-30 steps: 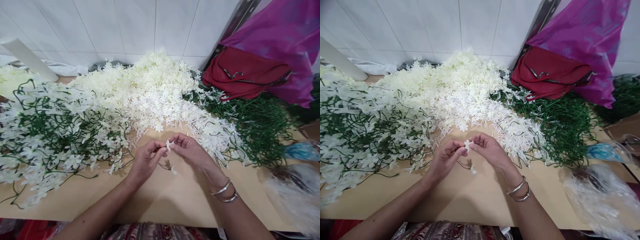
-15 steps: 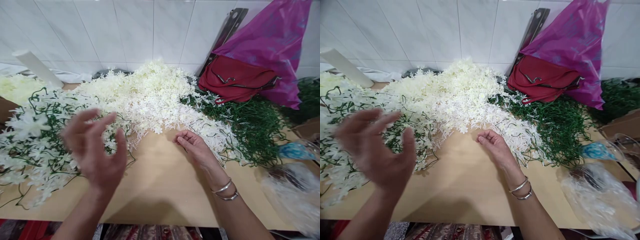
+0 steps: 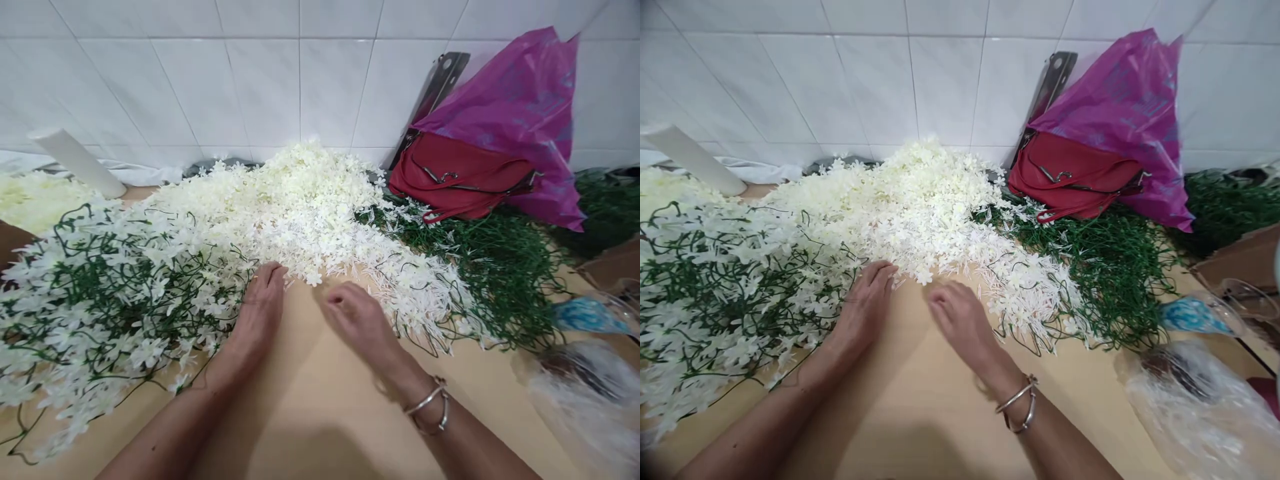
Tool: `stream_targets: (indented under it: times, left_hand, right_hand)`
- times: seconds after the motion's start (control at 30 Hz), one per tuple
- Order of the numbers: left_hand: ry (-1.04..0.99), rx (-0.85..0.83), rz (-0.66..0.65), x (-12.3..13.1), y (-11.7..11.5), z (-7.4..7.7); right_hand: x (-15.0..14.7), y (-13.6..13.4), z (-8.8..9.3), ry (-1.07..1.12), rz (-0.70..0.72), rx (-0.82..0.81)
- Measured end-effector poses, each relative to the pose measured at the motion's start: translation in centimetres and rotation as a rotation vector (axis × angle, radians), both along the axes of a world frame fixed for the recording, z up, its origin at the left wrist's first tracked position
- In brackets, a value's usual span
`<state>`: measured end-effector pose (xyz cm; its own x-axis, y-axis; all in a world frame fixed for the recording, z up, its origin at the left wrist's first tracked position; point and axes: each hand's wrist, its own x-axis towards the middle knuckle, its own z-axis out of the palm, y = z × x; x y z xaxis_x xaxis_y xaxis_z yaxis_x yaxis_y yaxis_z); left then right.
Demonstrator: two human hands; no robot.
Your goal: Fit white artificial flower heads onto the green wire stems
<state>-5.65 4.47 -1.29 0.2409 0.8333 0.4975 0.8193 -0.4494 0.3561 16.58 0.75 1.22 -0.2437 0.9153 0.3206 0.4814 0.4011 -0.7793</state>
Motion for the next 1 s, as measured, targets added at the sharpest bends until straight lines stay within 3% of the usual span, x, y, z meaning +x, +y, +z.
stream_targets:
  times: [0.13,0.27,0.37,0.47,0.57,0.7,0.83,0.9,1.0]
  left_hand:
    - [-0.044,0.008,-0.016,-1.0,1.3,0.2]
    - [-0.035,-0.001,0.013,-1.6,1.1,-0.1]
    - [-0.015,-0.020,0.007,-1.7,0.6,-0.2]
    - [0.016,-0.060,-0.015,-1.6,0.3,0.2]
    - [-0.021,-0.040,-0.043,-1.4,0.1,1.0]
    - [-0.282,-0.001,-0.074,0.1,-0.8,2.8]
    - [-0.864,-0.381,-0.092,3.1,-1.5,3.4]
    - [-1.148,-0.571,-0.089,4.4,-1.6,2.9]
    - [-1.389,-0.659,-0.011,5.7,-1.7,1.7]
  right_hand:
    - [-4.2,1.9,0.6,-0.406,0.112,0.081]
    - [-7.3,4.2,0.3,-0.631,0.035,0.091]
    - [-7.6,4.4,-0.2,-0.706,0.007,0.117]
    - [-5.9,3.4,0.0,-0.726,-0.023,0.103]
    - [-2.9,2.6,0.4,-0.553,-0.093,0.002]
    - [-0.1,2.4,0.4,0.079,-0.224,-0.156]
    - [0.4,2.6,0.1,0.602,-0.244,-0.218]
    - [0.2,2.5,-0.1,0.715,-0.232,-0.230]
    - [-0.1,2.2,-0.5,0.738,-0.183,-0.273]
